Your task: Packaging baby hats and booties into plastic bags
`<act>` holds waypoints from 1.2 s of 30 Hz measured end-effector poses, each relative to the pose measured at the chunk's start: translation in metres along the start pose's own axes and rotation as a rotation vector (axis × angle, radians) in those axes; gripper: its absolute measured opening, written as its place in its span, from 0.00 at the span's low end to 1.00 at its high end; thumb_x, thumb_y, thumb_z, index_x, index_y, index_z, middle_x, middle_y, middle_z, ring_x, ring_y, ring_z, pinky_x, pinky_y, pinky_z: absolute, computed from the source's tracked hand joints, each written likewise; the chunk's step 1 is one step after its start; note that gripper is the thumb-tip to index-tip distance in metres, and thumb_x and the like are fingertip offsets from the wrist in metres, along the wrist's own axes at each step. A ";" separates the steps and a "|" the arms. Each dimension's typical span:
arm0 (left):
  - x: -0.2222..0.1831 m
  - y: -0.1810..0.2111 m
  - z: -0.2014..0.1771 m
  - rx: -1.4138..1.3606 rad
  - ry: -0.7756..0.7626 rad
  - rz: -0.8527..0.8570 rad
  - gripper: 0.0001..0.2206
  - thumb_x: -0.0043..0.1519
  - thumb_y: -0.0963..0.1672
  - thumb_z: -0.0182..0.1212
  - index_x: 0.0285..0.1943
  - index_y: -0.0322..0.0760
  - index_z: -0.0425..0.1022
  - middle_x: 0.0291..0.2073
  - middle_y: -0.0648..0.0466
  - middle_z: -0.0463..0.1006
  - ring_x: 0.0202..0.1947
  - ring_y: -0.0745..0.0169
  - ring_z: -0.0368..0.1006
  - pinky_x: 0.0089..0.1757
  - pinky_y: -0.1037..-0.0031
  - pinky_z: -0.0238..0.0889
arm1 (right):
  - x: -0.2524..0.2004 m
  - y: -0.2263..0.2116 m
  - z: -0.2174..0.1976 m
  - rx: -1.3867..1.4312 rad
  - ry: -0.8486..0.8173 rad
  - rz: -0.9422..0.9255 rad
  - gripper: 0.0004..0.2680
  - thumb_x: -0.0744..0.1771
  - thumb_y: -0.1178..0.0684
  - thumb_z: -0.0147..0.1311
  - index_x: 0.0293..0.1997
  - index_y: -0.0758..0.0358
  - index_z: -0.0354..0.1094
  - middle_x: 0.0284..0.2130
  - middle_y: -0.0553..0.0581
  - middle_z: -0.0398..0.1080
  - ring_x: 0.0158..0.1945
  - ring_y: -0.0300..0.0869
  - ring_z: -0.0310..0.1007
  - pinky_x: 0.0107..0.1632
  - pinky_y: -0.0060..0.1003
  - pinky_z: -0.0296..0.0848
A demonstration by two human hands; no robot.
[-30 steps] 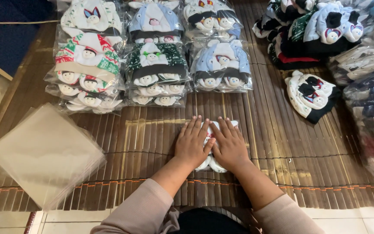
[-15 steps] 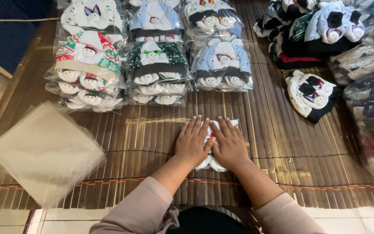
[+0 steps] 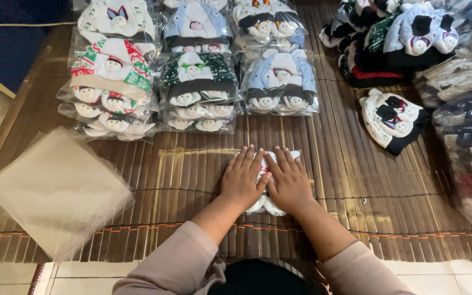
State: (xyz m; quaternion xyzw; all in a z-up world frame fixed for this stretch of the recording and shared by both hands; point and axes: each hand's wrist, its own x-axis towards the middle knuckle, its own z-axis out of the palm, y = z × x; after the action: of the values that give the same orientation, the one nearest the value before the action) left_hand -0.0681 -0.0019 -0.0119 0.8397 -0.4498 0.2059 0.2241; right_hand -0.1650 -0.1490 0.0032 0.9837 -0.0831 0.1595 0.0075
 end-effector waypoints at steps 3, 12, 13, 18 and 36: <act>0.000 0.000 -0.001 -0.020 -0.020 -0.010 0.31 0.69 0.57 0.40 0.75 0.36 0.62 0.66 0.37 0.68 0.67 0.38 0.64 0.63 0.49 0.53 | 0.000 -0.001 -0.003 0.017 -0.021 0.006 0.24 0.68 0.37 0.38 0.76 0.39 0.51 0.71 0.55 0.57 0.74 0.51 0.54 0.68 0.53 0.61; 0.010 -0.013 -0.030 -0.665 -0.117 -0.191 0.28 0.73 0.51 0.39 0.80 0.33 0.51 0.73 0.31 0.56 0.73 0.27 0.49 0.67 0.46 0.43 | 0.010 0.014 -0.020 0.361 -0.284 0.074 0.25 0.70 0.34 0.38 0.79 0.38 0.42 0.76 0.53 0.46 0.78 0.52 0.42 0.73 0.57 0.46; 0.013 -0.010 -0.049 -0.664 -0.114 -0.191 0.28 0.73 0.51 0.39 0.80 0.33 0.51 0.73 0.31 0.56 0.73 0.27 0.49 0.67 0.46 0.43 | 0.009 0.011 -0.036 0.360 -0.282 0.071 0.25 0.70 0.34 0.38 0.79 0.38 0.42 0.76 0.53 0.46 0.78 0.52 0.42 0.73 0.57 0.46; -0.003 -0.022 -0.087 -0.274 -0.486 -0.779 0.29 0.70 0.59 0.33 0.77 0.47 0.52 0.69 0.41 0.60 0.70 0.36 0.59 0.60 0.47 0.58 | -0.012 -0.010 -0.087 0.263 -0.370 -0.015 0.33 0.65 0.21 0.43 0.79 0.36 0.42 0.78 0.51 0.38 0.80 0.53 0.28 0.72 0.67 0.29; -0.058 -0.012 -0.065 -1.385 -0.320 -1.209 0.20 0.62 0.41 0.60 0.62 0.30 0.63 0.49 0.40 0.73 0.42 0.53 0.74 0.39 0.68 0.73 | -0.082 -0.024 -0.073 0.383 -0.114 -0.195 0.26 0.64 0.37 0.60 0.71 0.45 0.60 0.73 0.52 0.53 0.78 0.55 0.40 0.69 0.68 0.44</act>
State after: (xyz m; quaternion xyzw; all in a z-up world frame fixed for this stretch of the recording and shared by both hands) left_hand -0.0969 0.0789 0.0065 0.6290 0.0157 -0.3777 0.6793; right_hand -0.2610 -0.1087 0.0468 0.9779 0.0439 0.1153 -0.1689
